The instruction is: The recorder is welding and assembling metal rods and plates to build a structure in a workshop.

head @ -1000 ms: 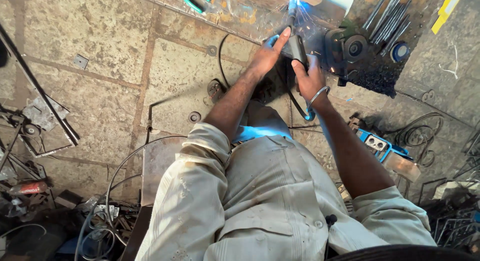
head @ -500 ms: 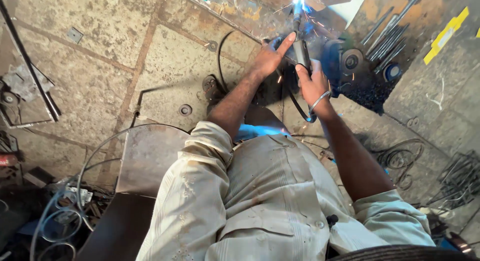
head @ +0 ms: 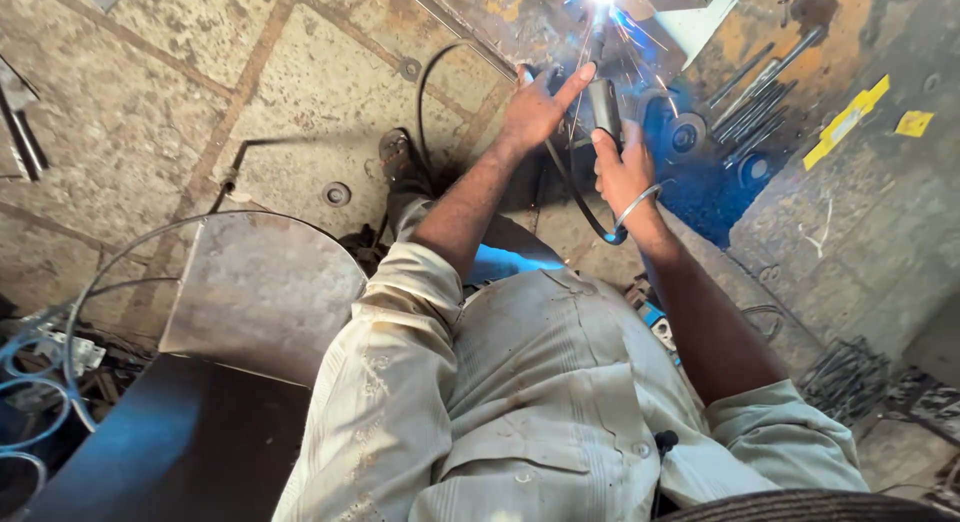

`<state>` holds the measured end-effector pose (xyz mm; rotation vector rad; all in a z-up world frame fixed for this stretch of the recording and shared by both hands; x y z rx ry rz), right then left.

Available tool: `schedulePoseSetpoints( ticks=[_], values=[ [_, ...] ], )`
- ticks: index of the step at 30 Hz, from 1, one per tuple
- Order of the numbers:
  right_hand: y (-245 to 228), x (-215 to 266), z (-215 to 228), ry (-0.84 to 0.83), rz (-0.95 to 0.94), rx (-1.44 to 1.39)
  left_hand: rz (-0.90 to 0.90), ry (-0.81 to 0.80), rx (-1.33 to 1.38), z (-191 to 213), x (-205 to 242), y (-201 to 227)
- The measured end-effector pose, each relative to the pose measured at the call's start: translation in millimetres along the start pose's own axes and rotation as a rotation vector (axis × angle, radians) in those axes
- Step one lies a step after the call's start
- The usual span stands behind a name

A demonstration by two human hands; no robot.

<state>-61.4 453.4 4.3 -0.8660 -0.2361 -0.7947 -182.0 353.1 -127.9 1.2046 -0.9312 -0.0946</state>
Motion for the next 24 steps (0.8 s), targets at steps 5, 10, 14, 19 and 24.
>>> schedulePoseSetpoints(
  ticks=[5, 10, 14, 19, 24],
  values=[
    [-8.6, 5.4, 3.7, -0.011, -0.054, -0.016, -0.026, 0.038, 0.006, 1.1, 6.2, 4.7],
    [9.9, -1.0, 4.2, -0.018, -0.031, 0.016, -0.052, 0.018, 0.061, -2.7, 5.5, 6.9],
    [8.0, 0.8, 6.2, -0.015, -0.04, 0.006, -0.027, 0.058, 0.017, -2.2, 7.6, 6.8],
    [10.8, -1.5, 9.3, -0.026, -0.047, 0.012, -0.024, 0.055, 0.033, -2.8, 11.2, 9.6],
    [17.0, -4.6, 13.5, -0.034, -0.038, 0.046, -0.032, 0.069, 0.008, -5.1, 8.9, 9.4]
  ],
)
Point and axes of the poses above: each hand's wrist, its own x-axis away from the middle knuckle, its own z-axis out of the back of the hand, y = z × x, the point moved 8 cm from there along -x, towards the middle knuckle, and after that the axes turned 7 degrees about x, right-handed, at the moved point
